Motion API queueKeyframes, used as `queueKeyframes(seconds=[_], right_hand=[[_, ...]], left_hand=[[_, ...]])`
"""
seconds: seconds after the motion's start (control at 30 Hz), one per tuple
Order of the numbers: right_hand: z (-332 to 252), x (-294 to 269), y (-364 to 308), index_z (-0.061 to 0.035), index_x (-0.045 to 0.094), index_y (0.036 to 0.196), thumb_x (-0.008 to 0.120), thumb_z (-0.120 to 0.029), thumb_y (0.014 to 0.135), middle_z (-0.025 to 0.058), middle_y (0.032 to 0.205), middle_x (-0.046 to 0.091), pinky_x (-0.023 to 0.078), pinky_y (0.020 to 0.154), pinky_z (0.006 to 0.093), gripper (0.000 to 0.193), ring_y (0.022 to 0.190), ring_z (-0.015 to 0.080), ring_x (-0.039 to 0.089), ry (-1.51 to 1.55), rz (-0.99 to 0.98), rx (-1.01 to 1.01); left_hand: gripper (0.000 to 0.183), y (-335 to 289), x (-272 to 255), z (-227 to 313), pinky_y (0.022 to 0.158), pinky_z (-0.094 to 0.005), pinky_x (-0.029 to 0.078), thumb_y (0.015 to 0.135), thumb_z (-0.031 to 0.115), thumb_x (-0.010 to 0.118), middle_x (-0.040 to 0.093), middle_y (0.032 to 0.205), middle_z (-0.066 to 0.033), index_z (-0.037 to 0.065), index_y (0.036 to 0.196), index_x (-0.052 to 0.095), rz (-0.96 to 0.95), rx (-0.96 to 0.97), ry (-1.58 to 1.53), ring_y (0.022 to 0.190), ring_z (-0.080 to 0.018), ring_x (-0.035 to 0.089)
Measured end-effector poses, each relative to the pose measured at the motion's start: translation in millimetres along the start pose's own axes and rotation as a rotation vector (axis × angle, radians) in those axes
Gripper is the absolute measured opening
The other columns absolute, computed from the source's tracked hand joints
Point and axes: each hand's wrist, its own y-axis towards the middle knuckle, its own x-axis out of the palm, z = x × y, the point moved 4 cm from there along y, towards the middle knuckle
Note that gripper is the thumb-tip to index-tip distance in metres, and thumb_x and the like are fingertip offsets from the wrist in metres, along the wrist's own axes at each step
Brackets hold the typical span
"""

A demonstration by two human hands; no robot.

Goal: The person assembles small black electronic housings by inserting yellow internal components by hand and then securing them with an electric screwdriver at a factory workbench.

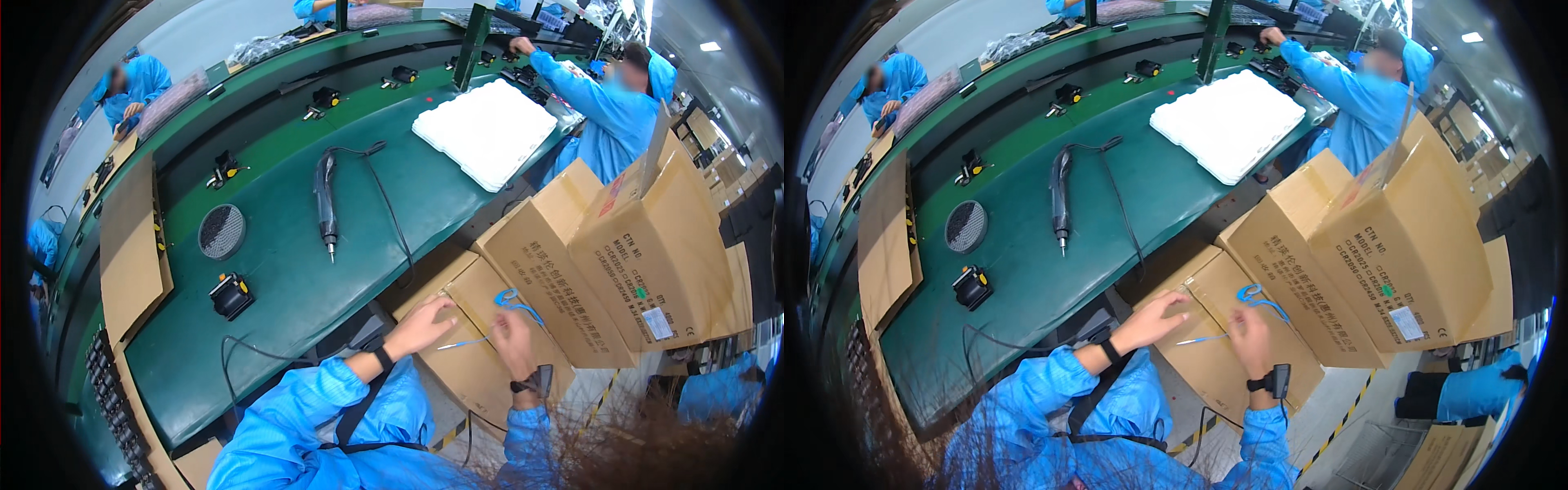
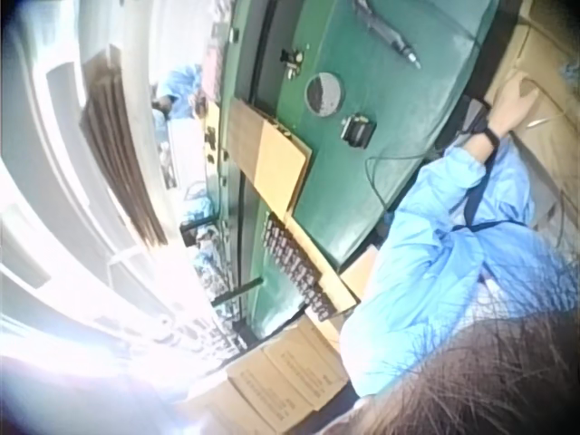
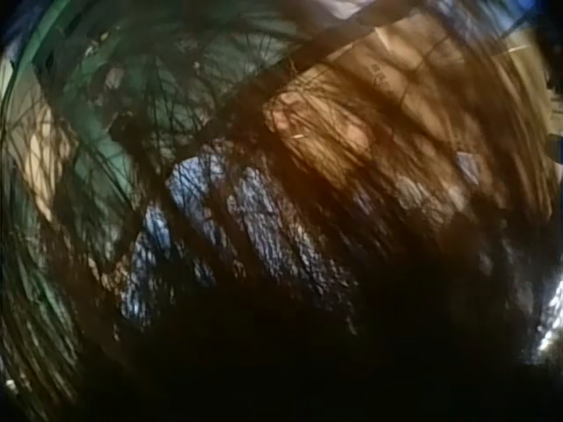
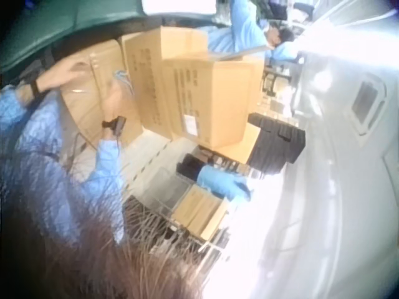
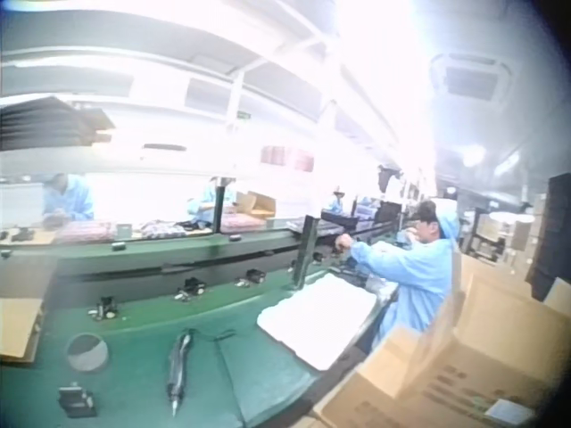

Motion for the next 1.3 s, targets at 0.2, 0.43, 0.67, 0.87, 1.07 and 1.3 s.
queueKeyframes(seconds=[0.2, 0.43, 0.67, 0.87, 1.07, 1.3], right_hand=[[-161.2, 10.6, 49.9, 0.0028, 0.070, 0.104, 0.067, -0.004, 0.095, 0.0082, 0.089, 0.070, 0.053, 0.072, 0.0268, 0.011, 0.079, 0.0140, 0.066, 0.461, -0.090, -0.030], [-422.3, 66.4, 124.1, 0.0008, 0.067, 0.110, 0.070, -0.010, 0.095, 0.0082, 0.085, 0.070, 0.052, 0.066, 0.0280, 0.019, 0.075, 0.0141, 0.068, 0.526, -0.532, -0.588], [-507.9, 271.1, 251.8, -0.0003, 0.064, 0.117, 0.069, -0.032, 0.094, 0.0166, 0.097, 0.071, 0.055, 0.079, 0.0431, 0.040, 0.086, 0.0317, 0.070, 0.119, -0.519, -0.845], [-501.4, 381.9, 293.4, -0.0014, 0.064, 0.121, 0.060, -0.045, 0.097, 0.0273, 0.109, 0.072, 0.055, 0.089, 0.0494, 0.050, 0.100, 0.0423, 0.070, -0.259, -0.466, -0.653], [-546.2, 354.3, 250.0, 0.0002, 0.067, 0.118, 0.056, -0.015, 0.103, 0.0019, 0.082, 0.066, 0.053, 0.062, 0.0237, 0.024, 0.067, 0.0075, 0.062, 0.338, -0.958, -0.611], [-579.3, 301.2, 171.3, -0.0007, 0.071, 0.116, 0.065, -0.020, 0.101, 0.0121, 0.098, 0.072, 0.055, 0.076, 0.0327, 0.025, 0.087, 0.0187, 0.068, 0.272, -1.375, -1.108]], left_hand=[[0.029, -88.0, -60.9, 93.8, 0.091, -0.0345, 0.053, 0.103, 0.025, 0.063, 0.071, 0.107, -0.0102, 0.002, 0.121, 0.066, -0.190, 0.083, -0.355, 0.102, -0.0197, 0.067], [0.021, -170.0, -196.2, 140.6, 0.086, -0.0306, 0.052, 0.104, 0.019, 0.062, 0.070, 0.102, -0.0076, 0.003, 0.117, 0.069, 0.026, 0.171, -0.395, 0.096, -0.0158, 0.067], [0.019, -211.7, -309.8, 81.8, 0.081, -0.0247, 0.051, 0.104, 0.012, 0.059, 0.065, 0.096, -0.0023, 0.001, 0.118, 0.065, 0.621, 0.171, -0.779, 0.087, -0.0084, 0.061], [0.024, -224.8, -376.8, 4.2, 0.075, -0.0240, 0.050, 0.103, 0.012, 0.059, 0.064, 0.101, -0.0024, 0.003, 0.126, 0.060, 0.872, 0.147, -0.709, 0.085, -0.0092, 0.062], [0.039, -234.8, -390.1, -22.6, 0.067, -0.0245, 0.049, 0.104, 0.017, 0.058, 0.064, 0.107, -0.0040, 0.004, 0.140, 0.050, 0.929, 0.078, -0.740, 0.083, -0.0108, 0.064], [0.041, -241.4, -384.9, -23.5, 0.049, -0.0193, 0.040, 0.110, 0.036, 0.049, 0.061, 0.114, -0.0066, 0.009, 0.140, 0.043, 0.693, -0.076, -1.087, 0.076, -0.0119, 0.065]])
